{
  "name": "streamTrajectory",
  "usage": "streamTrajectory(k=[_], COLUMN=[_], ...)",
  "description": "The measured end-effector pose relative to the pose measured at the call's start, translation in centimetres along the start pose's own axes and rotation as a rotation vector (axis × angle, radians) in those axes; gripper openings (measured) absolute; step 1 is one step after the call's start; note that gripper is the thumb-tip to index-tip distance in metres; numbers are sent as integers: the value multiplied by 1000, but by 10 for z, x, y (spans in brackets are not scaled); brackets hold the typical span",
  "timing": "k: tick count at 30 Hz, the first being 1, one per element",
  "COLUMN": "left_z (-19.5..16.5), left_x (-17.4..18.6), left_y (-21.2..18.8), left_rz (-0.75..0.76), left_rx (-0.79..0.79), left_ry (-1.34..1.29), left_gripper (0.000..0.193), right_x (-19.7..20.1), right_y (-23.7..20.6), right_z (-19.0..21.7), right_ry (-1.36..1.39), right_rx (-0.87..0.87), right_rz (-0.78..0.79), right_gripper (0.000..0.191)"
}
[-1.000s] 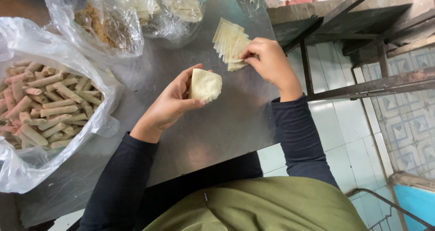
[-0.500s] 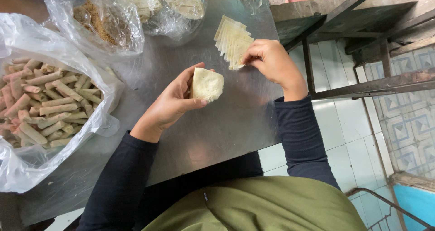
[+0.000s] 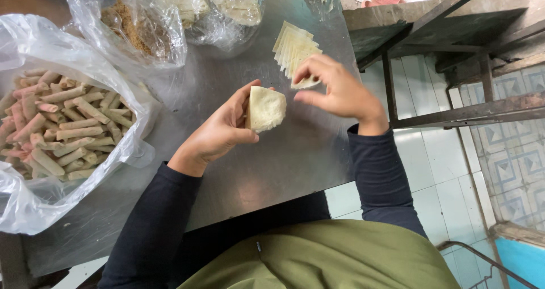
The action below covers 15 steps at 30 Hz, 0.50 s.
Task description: The person sits at a metal table and folds thin square wrappers into triangles, pressing the edges to seal them. They take brown filling from a plastic bag, place it on a wrapper, fold the wrapper over the filling into a triangle, and set the finished piece with a growing stack of folded wrappers.
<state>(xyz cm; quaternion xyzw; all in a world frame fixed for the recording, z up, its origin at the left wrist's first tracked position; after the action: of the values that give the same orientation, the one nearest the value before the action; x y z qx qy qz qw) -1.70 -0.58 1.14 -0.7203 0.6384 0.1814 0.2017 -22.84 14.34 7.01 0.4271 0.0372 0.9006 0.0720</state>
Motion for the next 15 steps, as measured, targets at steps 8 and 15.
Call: streamTrajectory(k=[8, 15], left_z=[13, 12], left_x=[3, 2], left_y=[3, 3], left_rz=[-43, -50], left_rx=[36, 29], left_ry=[-23, -33], left_gripper=[106, 105], right_x=[-28, -26], right_y=[11, 10], right_z=[36, 30], right_ry=[316, 367], right_rx=[28, 14], right_rz=[175, 147], right_gripper=[19, 14])
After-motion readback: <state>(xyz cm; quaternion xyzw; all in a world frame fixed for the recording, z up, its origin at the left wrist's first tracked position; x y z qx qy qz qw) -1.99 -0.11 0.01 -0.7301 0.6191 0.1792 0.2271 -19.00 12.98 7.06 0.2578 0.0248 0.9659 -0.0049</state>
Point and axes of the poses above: each hand's wrist, its own y-axis towards the middle knuckle, its own x-axis out of the back of the hand, z = x × y, the point moved 2 cm from there along y, towards the middle knuckle, and after that the axes turned 4 degrees about -y, right-handed, at the moved point
